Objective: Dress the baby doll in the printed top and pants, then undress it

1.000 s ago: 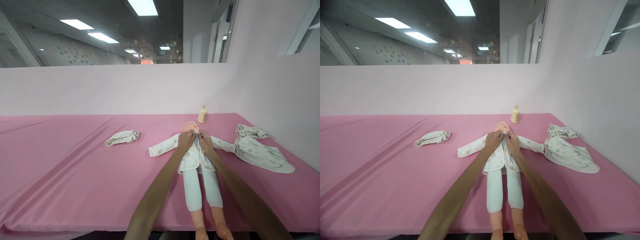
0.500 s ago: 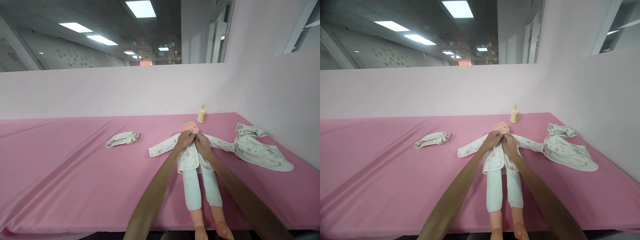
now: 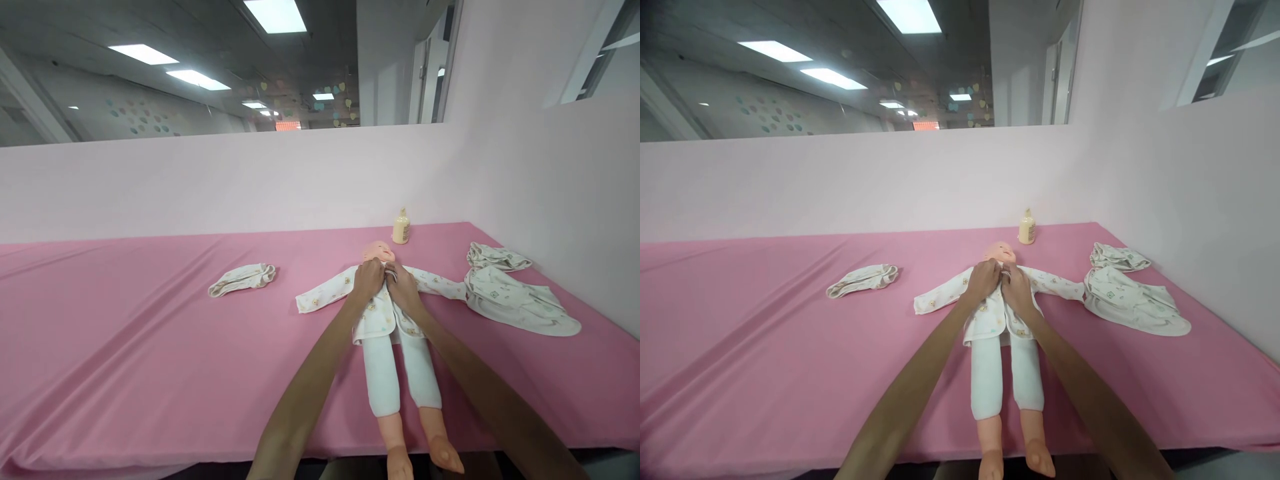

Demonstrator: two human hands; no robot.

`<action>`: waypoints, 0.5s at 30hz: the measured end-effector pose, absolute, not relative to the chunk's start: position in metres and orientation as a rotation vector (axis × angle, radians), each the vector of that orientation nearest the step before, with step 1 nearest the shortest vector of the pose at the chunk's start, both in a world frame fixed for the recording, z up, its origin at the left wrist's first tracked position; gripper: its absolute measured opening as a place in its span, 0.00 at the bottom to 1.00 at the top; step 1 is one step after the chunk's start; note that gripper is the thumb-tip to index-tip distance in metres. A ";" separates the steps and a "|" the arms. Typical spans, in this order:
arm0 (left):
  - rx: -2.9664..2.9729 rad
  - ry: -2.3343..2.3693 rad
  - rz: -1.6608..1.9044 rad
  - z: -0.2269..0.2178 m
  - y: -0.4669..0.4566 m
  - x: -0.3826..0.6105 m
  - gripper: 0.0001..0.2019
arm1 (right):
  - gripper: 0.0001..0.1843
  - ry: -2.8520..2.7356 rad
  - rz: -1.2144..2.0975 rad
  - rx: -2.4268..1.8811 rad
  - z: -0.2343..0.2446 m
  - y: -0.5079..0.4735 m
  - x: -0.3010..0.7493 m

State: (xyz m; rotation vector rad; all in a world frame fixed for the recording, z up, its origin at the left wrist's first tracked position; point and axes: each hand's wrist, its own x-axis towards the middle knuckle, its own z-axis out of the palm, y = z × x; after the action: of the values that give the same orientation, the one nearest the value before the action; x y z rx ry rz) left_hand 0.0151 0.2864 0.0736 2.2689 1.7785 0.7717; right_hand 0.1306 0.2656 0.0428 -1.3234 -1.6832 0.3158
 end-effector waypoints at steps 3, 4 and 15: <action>2.167 1.745 0.841 0.073 0.291 0.011 0.11 | 0.19 -1.724 0.274 -1.305 0.040 0.268 0.131; 2.128 1.727 0.862 0.073 0.293 0.010 0.11 | 0.19 -1.749 0.259 -1.293 0.039 0.268 0.131; 1.857 1.580 0.897 0.079 0.290 0.006 0.08 | 0.18 -1.708 0.216 -1.285 0.036 0.265 0.131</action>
State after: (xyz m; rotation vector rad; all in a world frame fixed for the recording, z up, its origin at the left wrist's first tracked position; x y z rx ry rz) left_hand 0.0061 0.2898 0.0788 1.8567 1.5796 0.8965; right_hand 0.1308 0.2655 0.0361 -1.2851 -1.7080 0.2164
